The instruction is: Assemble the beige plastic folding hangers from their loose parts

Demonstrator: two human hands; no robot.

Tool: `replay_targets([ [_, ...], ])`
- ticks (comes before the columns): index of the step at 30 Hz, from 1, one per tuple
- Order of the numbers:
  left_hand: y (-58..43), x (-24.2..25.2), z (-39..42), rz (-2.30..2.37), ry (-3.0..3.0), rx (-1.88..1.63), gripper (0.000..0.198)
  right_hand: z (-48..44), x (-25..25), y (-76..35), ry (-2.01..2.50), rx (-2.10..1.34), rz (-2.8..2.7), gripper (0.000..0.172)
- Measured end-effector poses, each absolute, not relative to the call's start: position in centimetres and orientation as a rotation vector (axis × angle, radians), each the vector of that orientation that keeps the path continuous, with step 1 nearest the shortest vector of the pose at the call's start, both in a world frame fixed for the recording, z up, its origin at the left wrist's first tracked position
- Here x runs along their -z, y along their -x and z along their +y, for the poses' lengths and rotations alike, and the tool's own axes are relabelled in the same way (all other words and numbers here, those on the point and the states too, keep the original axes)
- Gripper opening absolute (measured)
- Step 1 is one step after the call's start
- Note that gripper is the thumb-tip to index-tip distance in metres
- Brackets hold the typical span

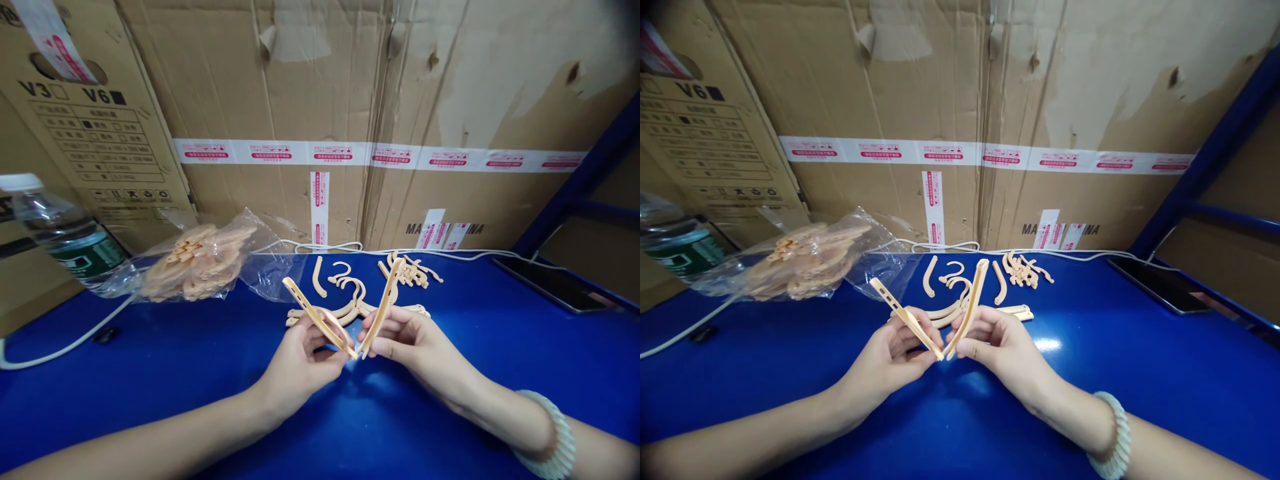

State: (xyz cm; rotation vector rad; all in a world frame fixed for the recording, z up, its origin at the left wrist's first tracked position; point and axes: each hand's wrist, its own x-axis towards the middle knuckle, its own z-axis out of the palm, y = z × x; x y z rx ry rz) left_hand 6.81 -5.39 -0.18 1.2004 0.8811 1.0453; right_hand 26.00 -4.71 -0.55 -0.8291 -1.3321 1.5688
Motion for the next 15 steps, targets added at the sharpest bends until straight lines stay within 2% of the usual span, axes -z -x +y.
replay_targets([
  [15,-6.87,0.26,-5.71,0.892,-1.225,-1.043,0.028,-4.76,0.04,-25.78,0.852,-1.441,-1.501,0.026],
])
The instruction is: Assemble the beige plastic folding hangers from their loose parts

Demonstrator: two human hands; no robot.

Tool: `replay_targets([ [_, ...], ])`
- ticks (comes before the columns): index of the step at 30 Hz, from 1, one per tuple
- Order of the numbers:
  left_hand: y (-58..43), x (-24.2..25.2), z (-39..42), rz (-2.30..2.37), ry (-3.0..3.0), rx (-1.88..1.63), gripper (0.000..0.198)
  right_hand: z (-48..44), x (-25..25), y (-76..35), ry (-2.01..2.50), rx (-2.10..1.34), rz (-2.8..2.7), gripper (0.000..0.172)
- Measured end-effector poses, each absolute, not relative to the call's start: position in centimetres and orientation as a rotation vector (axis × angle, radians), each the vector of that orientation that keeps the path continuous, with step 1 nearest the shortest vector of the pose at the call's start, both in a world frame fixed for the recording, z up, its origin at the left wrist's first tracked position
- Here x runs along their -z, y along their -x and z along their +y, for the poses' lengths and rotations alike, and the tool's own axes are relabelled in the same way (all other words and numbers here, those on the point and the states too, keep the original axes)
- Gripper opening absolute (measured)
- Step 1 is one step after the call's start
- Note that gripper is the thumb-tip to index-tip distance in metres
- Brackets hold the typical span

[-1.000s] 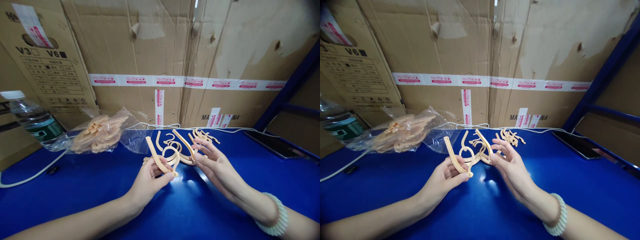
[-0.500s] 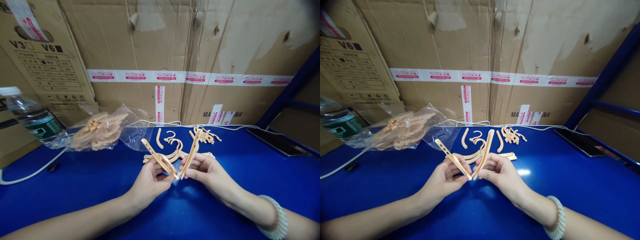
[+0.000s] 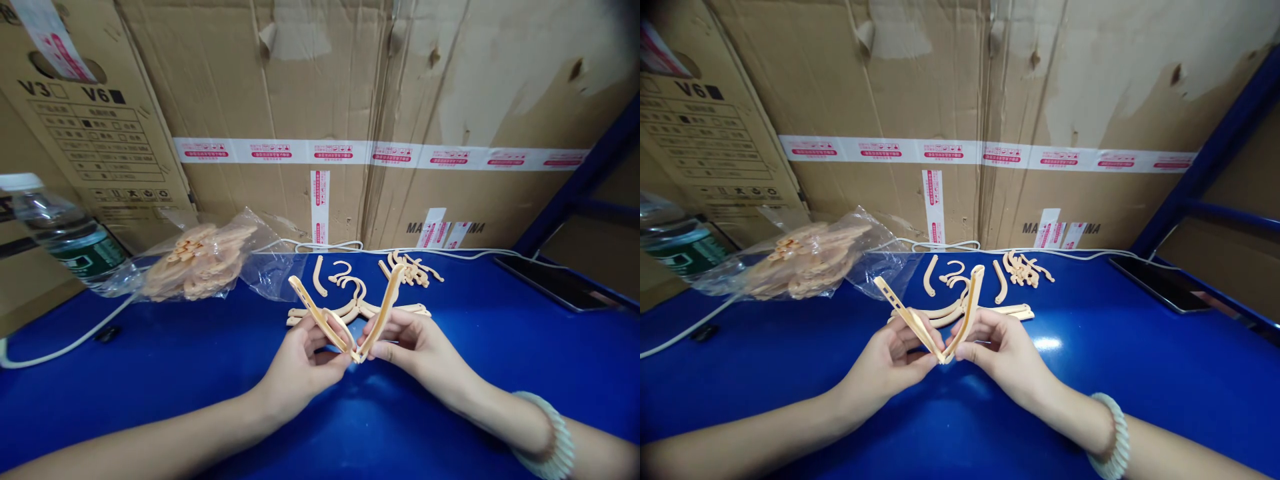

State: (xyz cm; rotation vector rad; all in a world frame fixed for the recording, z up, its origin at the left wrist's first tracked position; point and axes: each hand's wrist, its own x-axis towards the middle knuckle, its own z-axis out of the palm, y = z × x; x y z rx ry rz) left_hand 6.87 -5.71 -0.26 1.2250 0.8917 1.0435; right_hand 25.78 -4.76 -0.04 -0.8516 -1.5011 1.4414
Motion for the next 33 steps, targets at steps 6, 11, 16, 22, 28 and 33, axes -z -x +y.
replay_targets([
  [6,-6.6,0.7,-5.5,0.927,-1.218,-1.058,0.031,-5.0,0.5,-25.8,0.872,-1.343,-1.534,0.022],
  [11,-6.6,0.8,-5.4,0.940,-1.202,-1.074,0.031,-5.3,1.0,-25.8,0.894,-1.310,-1.505,0.021],
  [16,-6.6,1.0,-5.5,0.923,-1.183,-1.089,0.034,-5.5,0.9,-25.5,0.921,-1.248,-1.508,0.022],
  [22,-6.7,0.9,-5.3,0.938,-1.175,-1.092,0.034,-5.5,0.6,-25.2,0.919,-1.234,-1.549,0.024],
  [28,-5.2,-0.3,-3.8,0.891,-1.158,-1.189,0.034,-3.3,-1.4,-28.2,0.963,-1.117,-1.700,0.028],
  [33,-3.4,-1.1,-1.7,0.909,-1.125,-1.264,0.034,-0.7,-3.9,-32.2,0.856,-0.779,-2.084,0.021],
])
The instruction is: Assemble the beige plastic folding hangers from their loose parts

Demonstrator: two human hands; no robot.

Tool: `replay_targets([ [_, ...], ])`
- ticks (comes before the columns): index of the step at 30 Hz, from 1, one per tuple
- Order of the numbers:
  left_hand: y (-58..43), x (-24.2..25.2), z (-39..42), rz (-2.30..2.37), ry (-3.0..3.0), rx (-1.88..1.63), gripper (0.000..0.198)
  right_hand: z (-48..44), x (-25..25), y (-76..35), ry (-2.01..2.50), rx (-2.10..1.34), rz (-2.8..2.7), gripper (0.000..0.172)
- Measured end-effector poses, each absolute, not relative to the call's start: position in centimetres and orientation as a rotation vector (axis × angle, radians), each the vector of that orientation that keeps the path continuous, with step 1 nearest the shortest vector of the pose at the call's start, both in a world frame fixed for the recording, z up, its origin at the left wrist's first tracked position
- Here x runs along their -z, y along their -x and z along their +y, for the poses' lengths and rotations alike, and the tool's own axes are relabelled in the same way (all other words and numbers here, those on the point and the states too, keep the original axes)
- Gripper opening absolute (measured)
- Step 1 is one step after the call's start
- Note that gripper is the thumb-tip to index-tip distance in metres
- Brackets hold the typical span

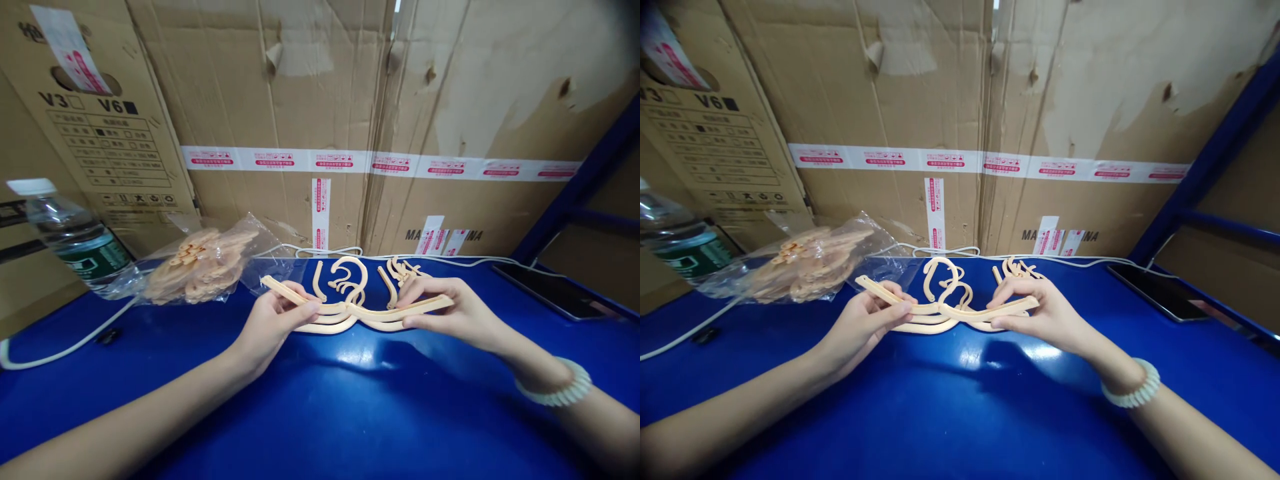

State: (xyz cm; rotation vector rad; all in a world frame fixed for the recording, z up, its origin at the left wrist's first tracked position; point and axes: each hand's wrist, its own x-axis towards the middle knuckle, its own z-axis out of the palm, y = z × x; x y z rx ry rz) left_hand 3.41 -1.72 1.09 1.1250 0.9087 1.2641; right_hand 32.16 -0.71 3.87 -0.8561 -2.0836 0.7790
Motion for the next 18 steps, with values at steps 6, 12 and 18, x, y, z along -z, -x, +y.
replay_targets([
  [6,-1.5,-1.5,0.4,0.910,-1.243,-1.210,0.032,0.2,-4.6,-33.5,0.812,-0.478,-2.444,0.013],
  [12,0.6,-2.1,1.4,0.877,-1.961,-0.948,0.015,0.7,-4.4,-34.5,0.934,-0.448,-2.613,0.012],
  [18,0.4,-1.0,0.8,0.675,-2.577,-0.707,0.012,0.9,-4.1,-34.5,1.102,-0.513,-2.670,0.004],
])
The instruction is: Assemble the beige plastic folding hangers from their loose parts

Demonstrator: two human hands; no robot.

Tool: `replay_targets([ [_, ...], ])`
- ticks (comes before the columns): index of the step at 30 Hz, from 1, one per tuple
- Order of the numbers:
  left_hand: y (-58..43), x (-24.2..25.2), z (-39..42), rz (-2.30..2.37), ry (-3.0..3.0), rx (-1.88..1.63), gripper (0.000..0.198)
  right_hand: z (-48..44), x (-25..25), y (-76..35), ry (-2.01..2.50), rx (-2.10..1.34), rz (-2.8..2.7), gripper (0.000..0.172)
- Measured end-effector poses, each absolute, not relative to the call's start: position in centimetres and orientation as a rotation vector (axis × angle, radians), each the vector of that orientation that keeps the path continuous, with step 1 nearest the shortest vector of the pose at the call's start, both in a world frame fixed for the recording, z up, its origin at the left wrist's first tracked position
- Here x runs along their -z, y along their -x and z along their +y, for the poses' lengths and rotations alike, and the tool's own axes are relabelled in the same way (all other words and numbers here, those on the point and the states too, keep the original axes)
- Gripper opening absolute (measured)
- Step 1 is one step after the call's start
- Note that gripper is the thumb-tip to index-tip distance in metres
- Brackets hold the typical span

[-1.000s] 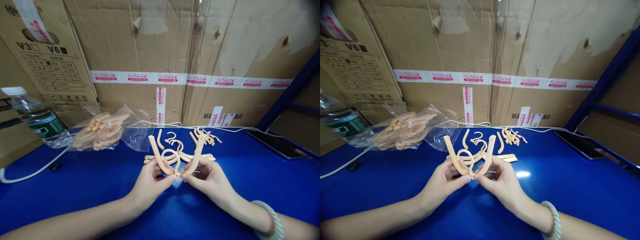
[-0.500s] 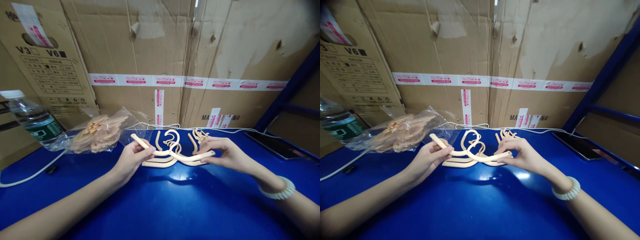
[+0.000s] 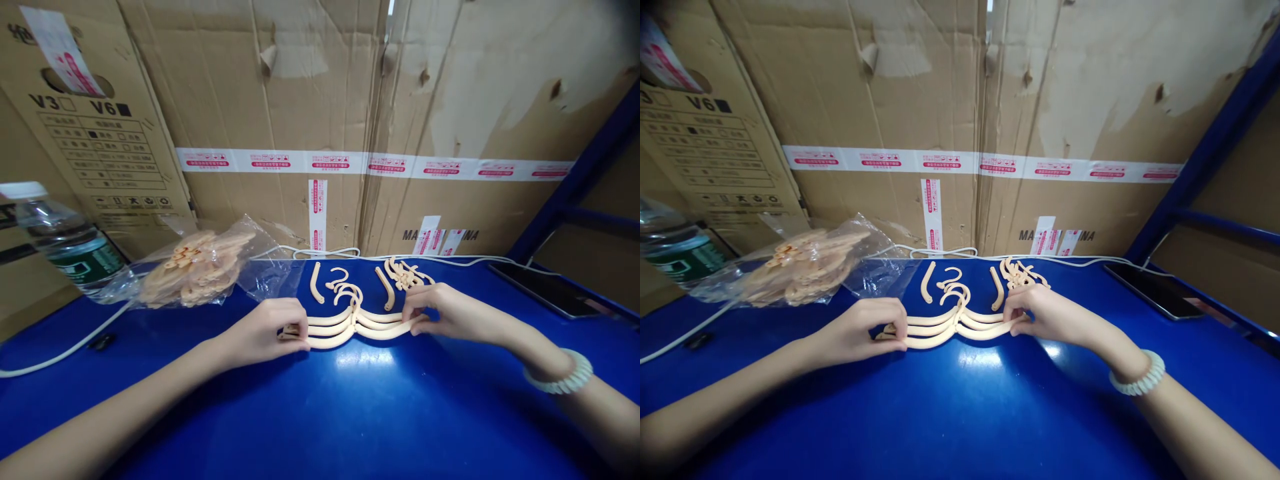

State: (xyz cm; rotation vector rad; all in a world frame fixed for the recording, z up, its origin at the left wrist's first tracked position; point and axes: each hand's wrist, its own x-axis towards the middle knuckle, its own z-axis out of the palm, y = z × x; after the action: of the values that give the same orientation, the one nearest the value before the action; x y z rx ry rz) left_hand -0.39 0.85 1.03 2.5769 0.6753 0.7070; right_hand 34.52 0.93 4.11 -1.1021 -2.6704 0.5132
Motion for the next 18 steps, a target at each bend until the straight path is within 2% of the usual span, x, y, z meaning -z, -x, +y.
replay_targets([
  [6,-0.47,-0.62,0.25,0.604,-2.743,-0.720,0.016,0.88,-3.85,-34.33,1.280,-0.498,-2.692,0.014],
  [18,-0.65,-0.02,-0.06,0.601,-2.723,-0.746,0.010,1.14,-3.27,-34.61,1.353,-0.569,-2.621,0.015],
])
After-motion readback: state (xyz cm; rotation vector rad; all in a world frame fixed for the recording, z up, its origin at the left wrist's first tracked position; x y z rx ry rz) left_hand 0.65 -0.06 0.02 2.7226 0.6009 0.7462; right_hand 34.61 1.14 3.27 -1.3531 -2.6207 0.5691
